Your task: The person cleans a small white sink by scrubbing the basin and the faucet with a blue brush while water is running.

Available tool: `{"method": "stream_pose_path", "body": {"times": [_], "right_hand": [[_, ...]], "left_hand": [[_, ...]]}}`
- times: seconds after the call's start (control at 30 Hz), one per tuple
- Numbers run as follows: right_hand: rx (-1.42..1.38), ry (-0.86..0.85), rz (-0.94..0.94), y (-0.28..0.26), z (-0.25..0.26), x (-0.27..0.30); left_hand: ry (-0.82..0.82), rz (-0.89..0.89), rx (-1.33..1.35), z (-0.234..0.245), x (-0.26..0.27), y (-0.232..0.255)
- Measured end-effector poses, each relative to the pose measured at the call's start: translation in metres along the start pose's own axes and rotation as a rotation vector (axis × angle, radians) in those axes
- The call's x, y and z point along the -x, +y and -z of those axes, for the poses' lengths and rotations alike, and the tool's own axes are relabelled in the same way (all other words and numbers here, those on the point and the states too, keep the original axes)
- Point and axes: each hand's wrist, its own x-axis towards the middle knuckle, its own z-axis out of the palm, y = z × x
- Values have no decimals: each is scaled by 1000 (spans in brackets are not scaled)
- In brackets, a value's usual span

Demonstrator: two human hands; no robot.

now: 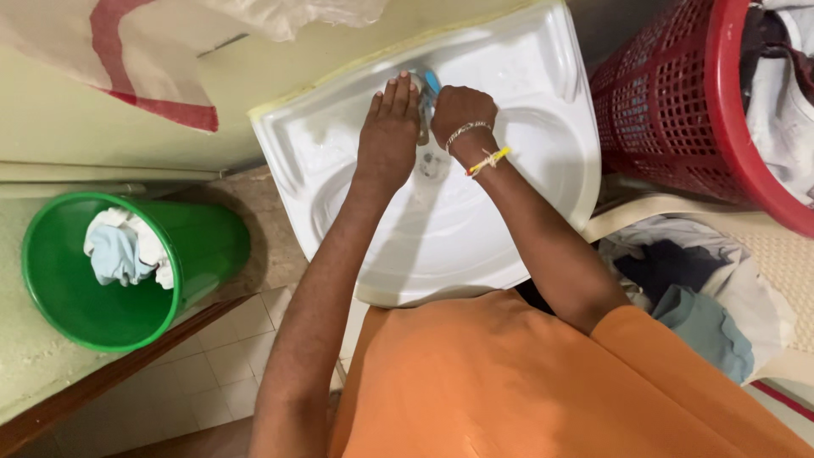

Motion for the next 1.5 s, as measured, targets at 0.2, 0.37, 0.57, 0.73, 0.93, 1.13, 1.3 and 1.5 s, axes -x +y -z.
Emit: {"method": "stream_pose_path", "body": {"times": [0.2,0.37,0.57,0.73,0.93,1.13,1.3,1.5], "right_hand": [[130,-13,109,19,-16,44],[290,400,248,42,-42,3],[781,351,168,127,-34,-53],[684,160,33,140,-18,-18],[323,235,172,51,-53,17],[327,338,174,81,-57,21],[508,109,-17,156,-13,30],[224,377,234,74,-39,16]], "left_hand": [[31,-16,-36,-1,-3,-5],[0,-1,91,5,-2,-3],[23,-22,6,6,1,0],[2,18,38,2,1,-1],[59,5,40,-6,-3,-2],[40,16,38,1,-4,1],[12,19,-53,-2,0,1],[-10,28,27,0,-5,3]]}}
